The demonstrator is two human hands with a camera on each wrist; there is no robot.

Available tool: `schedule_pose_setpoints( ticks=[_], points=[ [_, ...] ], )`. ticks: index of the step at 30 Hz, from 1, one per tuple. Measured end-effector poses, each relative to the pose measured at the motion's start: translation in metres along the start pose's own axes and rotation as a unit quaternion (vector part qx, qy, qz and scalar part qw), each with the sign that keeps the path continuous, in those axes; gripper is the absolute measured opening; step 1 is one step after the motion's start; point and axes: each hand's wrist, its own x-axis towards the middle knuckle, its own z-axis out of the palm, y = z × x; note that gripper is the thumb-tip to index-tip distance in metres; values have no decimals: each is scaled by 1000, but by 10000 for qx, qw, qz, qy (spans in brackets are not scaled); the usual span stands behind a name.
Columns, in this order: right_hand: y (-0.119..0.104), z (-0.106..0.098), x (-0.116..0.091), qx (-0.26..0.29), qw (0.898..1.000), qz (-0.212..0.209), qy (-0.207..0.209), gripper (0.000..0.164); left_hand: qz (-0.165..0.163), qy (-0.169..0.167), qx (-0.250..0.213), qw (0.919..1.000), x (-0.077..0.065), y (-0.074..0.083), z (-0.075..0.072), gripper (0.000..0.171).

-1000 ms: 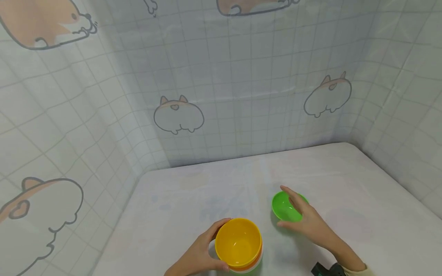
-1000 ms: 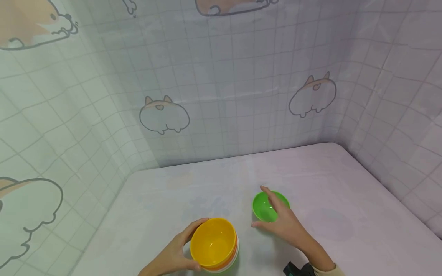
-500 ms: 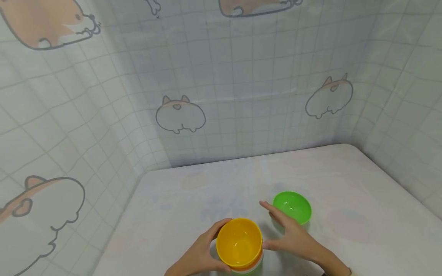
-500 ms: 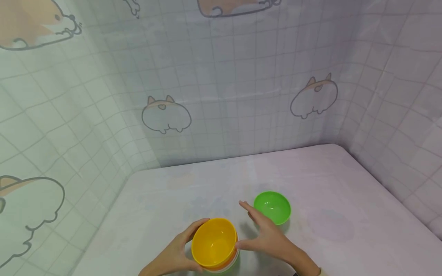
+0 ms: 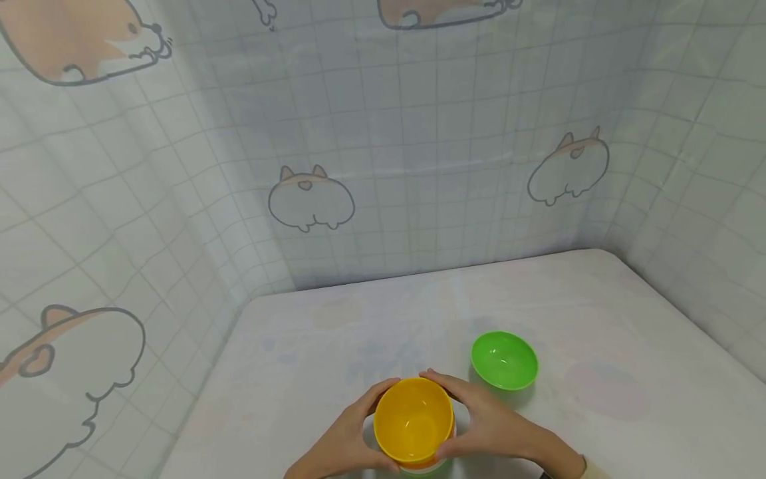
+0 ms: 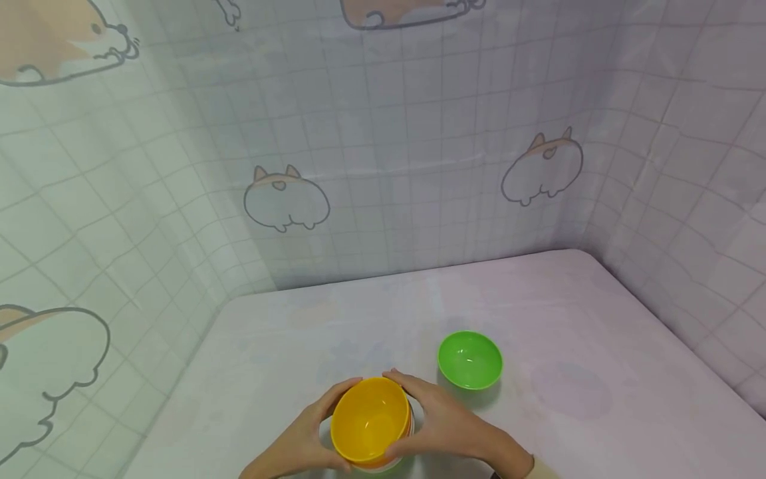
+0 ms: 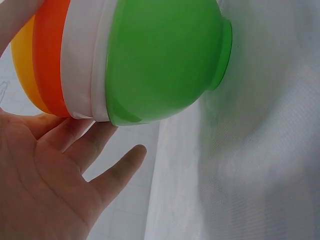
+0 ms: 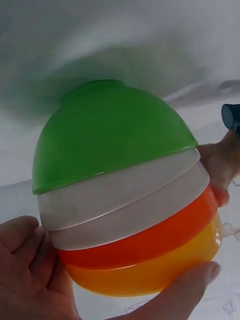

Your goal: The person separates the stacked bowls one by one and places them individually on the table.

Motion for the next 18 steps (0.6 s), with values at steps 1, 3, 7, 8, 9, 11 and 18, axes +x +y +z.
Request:
schedule_pose_setpoints(
  ticks=[1, 3, 7, 8, 9, 11, 18],
  points=[
    [-1, 1, 1, -47, 10000, 26, -23, 87, 5, -4, -14, 10000, 0, 0, 0, 88],
    [-2, 2, 1, -128, 9999, 38, -43, 89, 13, -2, -26, 10000, 0, 0, 0, 89],
    [-4, 6, 2, -252, 9997, 28, -26, 93, 43, 16, -10, 10000, -1, 0, 0, 90],
    [-5, 7, 1, -261, 9997, 18, -3, 93, 28, 22, 0, 10000, -1, 0, 0, 90],
    [-5, 8, 1, -281, 9996, 23, 24, 94, 17, 23, 8, 10000, -1, 0, 0, 89],
    [-5, 10, 1, -304, 9995, 26, 66, 95, -66, 7, -1, 10000, -1, 0, 0, 88],
    [-3, 13, 1, -47, 9998, -91, 145, 91, -25, -46, 15, 10000, -1, 0, -1, 88]
  ],
)
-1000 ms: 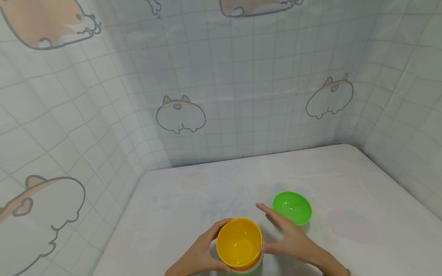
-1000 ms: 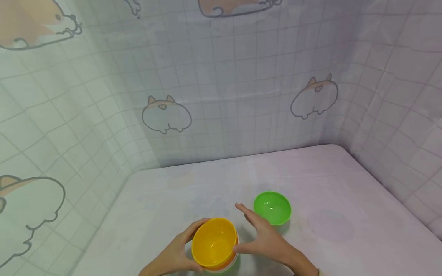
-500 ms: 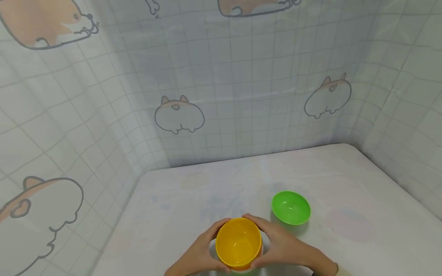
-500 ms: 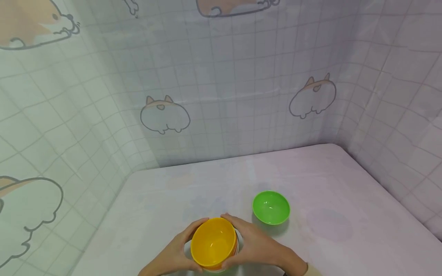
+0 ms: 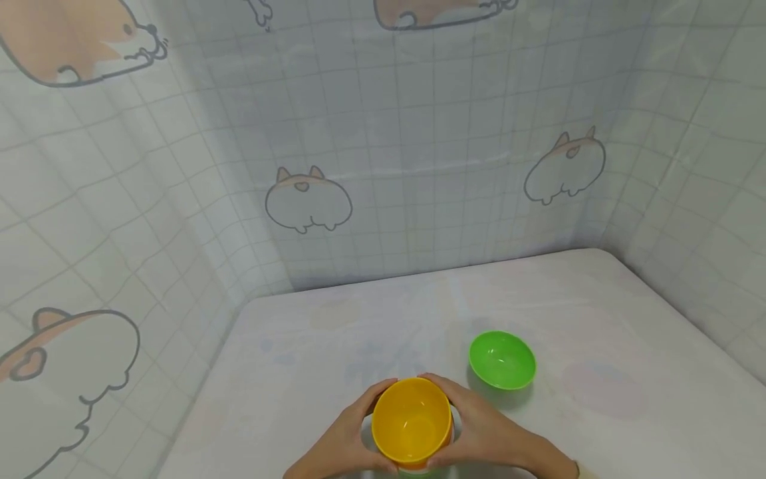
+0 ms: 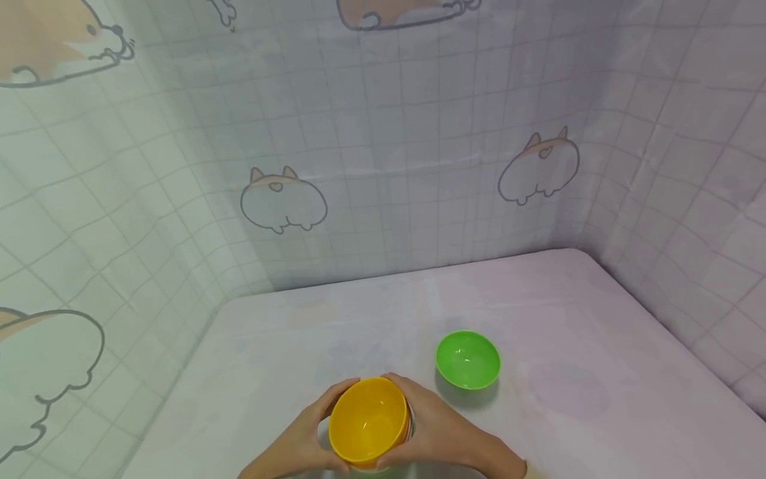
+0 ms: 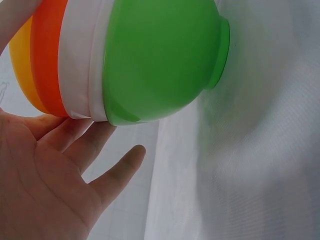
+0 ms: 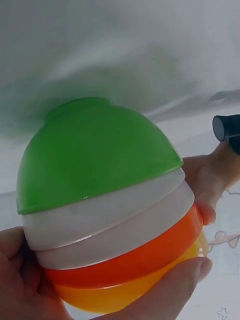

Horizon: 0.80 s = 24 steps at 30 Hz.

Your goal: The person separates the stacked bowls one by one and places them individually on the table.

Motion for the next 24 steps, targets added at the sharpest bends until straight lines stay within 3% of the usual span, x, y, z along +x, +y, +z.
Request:
schedule_pose_setpoints(
  ticks=[13, 18, 24],
  points=[
    [0, 1, -1, 236, 9996, -81, 101, 90, -198, -73, -152, 9997, -3, 3, 1, 87],
    [1, 2, -2, 32, 9998, -130, 154, 92, -394, -99, -248, 9989, -4, 2, 2, 86],
    [0, 2, -2, -151, 9995, -175, 234, 96, -302, -103, -155, 9994, -2, 0, 1, 88]
  ],
)
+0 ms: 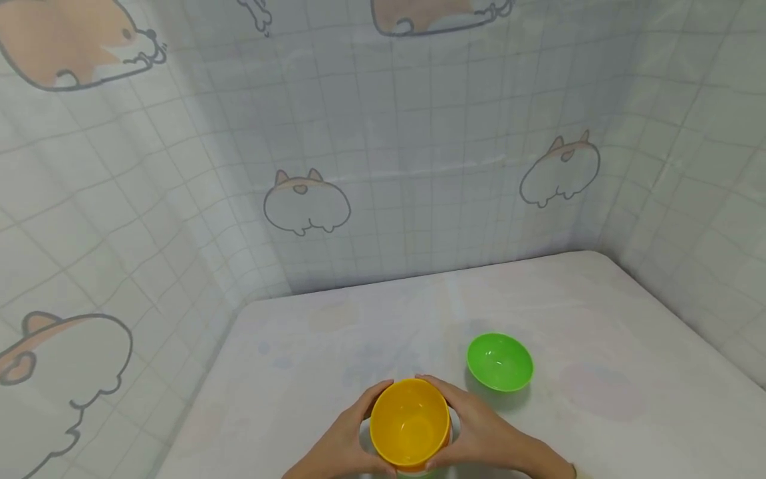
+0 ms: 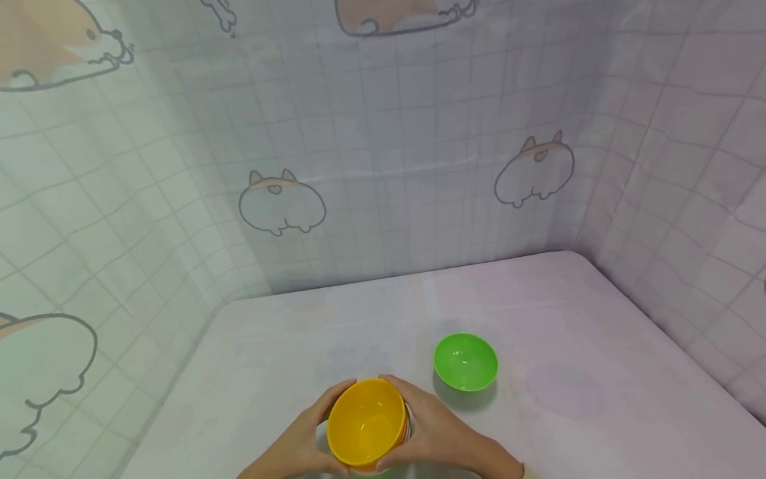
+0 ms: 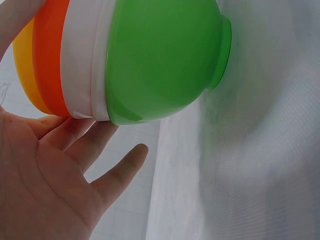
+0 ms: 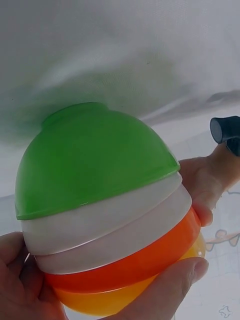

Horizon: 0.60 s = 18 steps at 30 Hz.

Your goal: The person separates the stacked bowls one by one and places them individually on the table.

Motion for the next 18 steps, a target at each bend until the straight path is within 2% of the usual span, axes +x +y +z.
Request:
schedule_pose_setpoints(
  ticks=[7, 12, 18],
  points=[
    [0, 1, 0, -269, 9995, 136, 127, 103, -111, 9, -163, 9998, 1, -1, 0, 85],
    [-2, 0, -1, -445, 9988, -7, 210, 105, -149, 33, -212, 9997, 1, -1, 1, 85],
    [-9, -3, -2, 48, 9998, 27, 181, 100, -237, 46, -225, 9995, 1, 3, 1, 84]
  ],
)
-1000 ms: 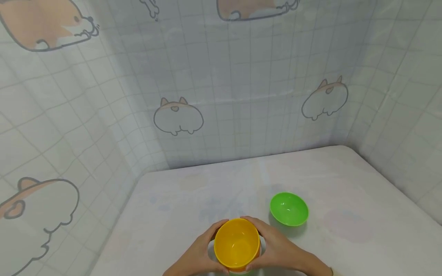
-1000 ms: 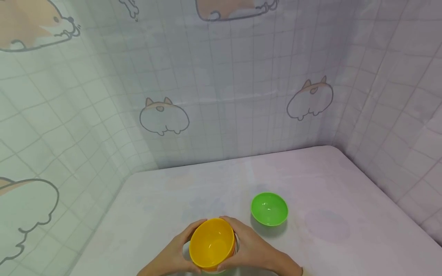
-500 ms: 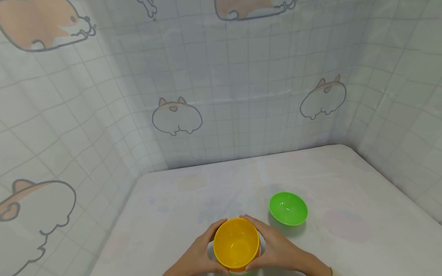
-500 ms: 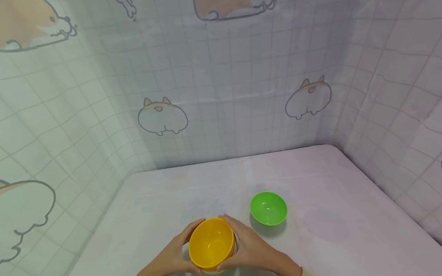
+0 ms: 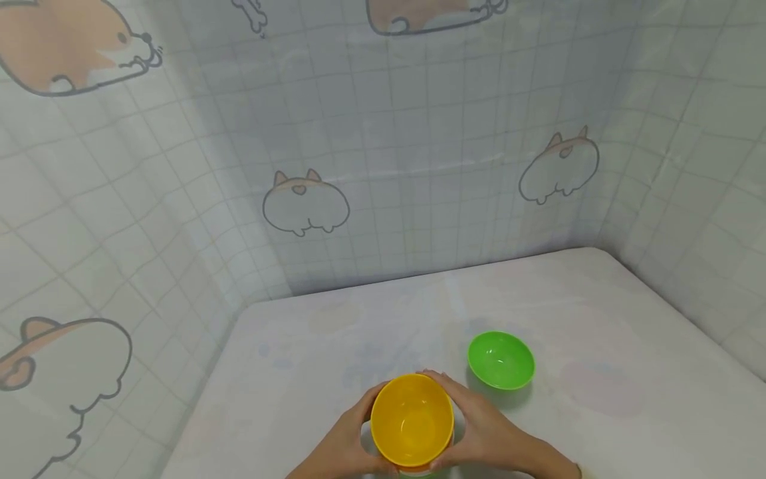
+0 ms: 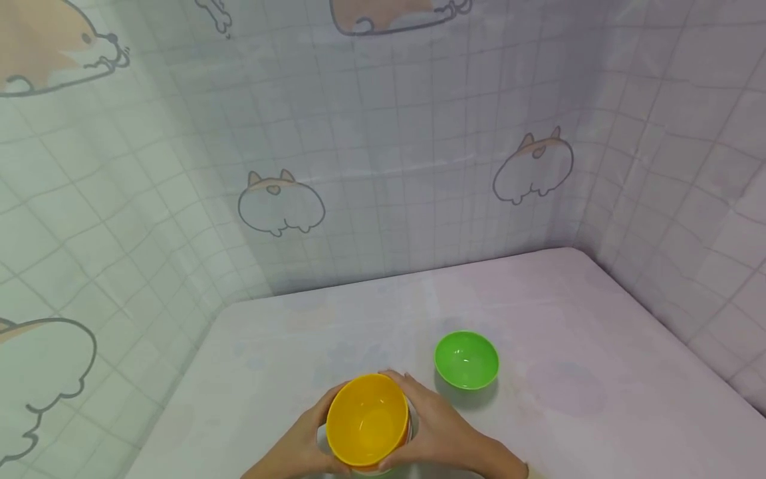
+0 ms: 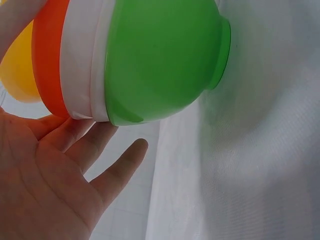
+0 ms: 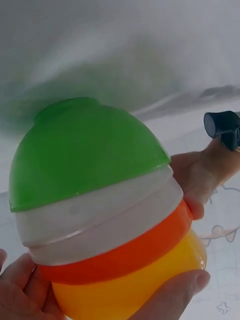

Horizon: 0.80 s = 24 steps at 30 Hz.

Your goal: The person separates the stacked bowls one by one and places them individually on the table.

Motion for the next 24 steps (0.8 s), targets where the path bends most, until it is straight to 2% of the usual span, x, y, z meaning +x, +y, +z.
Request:
schedule_pose_setpoints(
  ticks=[4, 10, 18, 21, 24],
  points=[
    [-3, -2, 0, 335, 9994, -114, -18, 96, 148, -19, -3, 9999, -1, 0, 0, 85],
    [-6, -5, 0, 426, 9987, -265, 94, 97, 439, -11, 73, 9990, -2, 1, 1, 85],
    [-10, -12, -3, 459, 9985, 208, 201, 100, 69, -94, -157, 9998, -1, 4, 1, 82],
    [-10, -16, -3, 520, 9981, 188, 264, 100, 99, -124, -161, 9997, -1, 3, 0, 81],
    [-10, -21, -2, 667, 9971, 112, 339, 99, 268, -163, -166, 9994, -2, 2, -1, 83]
  ],
)
